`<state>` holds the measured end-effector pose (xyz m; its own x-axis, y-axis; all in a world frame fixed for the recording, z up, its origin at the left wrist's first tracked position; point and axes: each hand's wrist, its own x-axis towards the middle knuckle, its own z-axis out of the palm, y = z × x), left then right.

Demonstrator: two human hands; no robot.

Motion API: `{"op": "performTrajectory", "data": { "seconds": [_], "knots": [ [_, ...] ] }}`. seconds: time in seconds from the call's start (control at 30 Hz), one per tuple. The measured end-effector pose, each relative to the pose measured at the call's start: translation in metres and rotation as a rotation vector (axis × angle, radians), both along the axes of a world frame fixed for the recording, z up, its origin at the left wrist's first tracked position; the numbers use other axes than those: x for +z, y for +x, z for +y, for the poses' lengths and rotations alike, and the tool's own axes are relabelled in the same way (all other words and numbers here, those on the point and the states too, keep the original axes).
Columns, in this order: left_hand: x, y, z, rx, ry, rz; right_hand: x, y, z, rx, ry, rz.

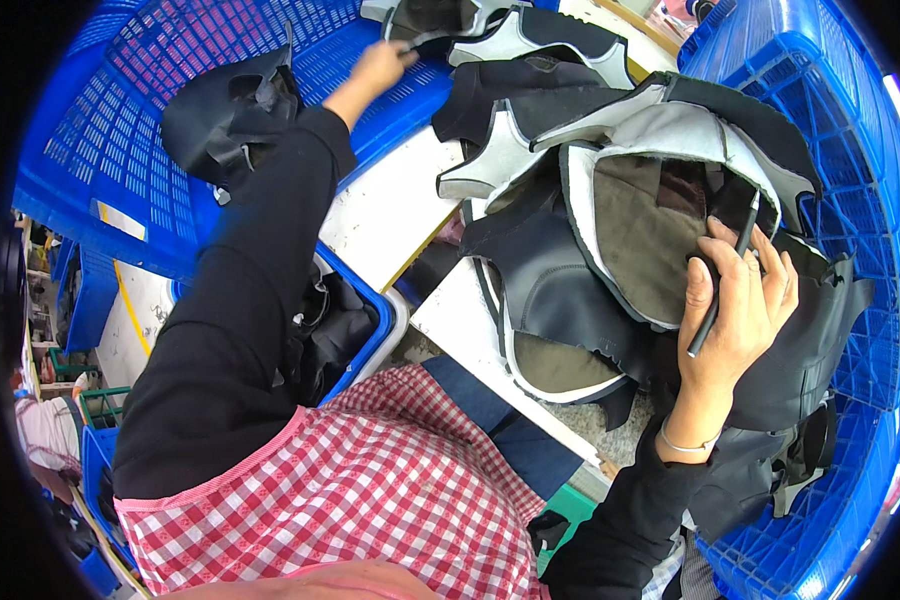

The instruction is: The person sits at a low table and repeatedly picks up black shoe parts from a blue basket. They use a hammer to tap the parts on a mat, then use a pen-like tool to trim or mark edges before placing the parts into another basket.

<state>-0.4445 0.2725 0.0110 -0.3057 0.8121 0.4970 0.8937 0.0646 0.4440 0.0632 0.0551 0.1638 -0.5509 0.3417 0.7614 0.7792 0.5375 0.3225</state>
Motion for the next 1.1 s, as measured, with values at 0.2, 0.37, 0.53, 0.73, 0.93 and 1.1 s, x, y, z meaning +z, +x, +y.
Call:
{"op": "performTrajectory", "data": {
  "seconds": [0.2,0.37,0.53,0.73,0.93,1.1],
  "knots": [
    [0.141,-0.007,-0.081,0.348,0.404,0.368,-0.011,0.003,0.008,0.128,-0.119,0.091],
    [0.111,0.055,-0.198,0.142,0.515,0.608,-0.044,-0.022,-0.012,0.44,-0.229,0.436],
    [-0.031,0.143,-0.23,-0.351,-0.275,0.754,-0.111,-0.086,-0.035,0.673,-0.849,0.564],
    [-0.092,0.102,-0.194,-0.746,-0.436,0.156,-0.211,-0.142,-0.006,0.365,-1.506,0.956],
    [-0.125,0.134,-0.176,-0.459,-0.13,0.217,-0.271,-0.162,0.034,0.577,-1.377,1.13],
    [-0.135,0.153,-0.171,-0.26,0.096,0.334,-0.284,-0.172,0.039,0.499,-1.306,1.08]
  ]
}}
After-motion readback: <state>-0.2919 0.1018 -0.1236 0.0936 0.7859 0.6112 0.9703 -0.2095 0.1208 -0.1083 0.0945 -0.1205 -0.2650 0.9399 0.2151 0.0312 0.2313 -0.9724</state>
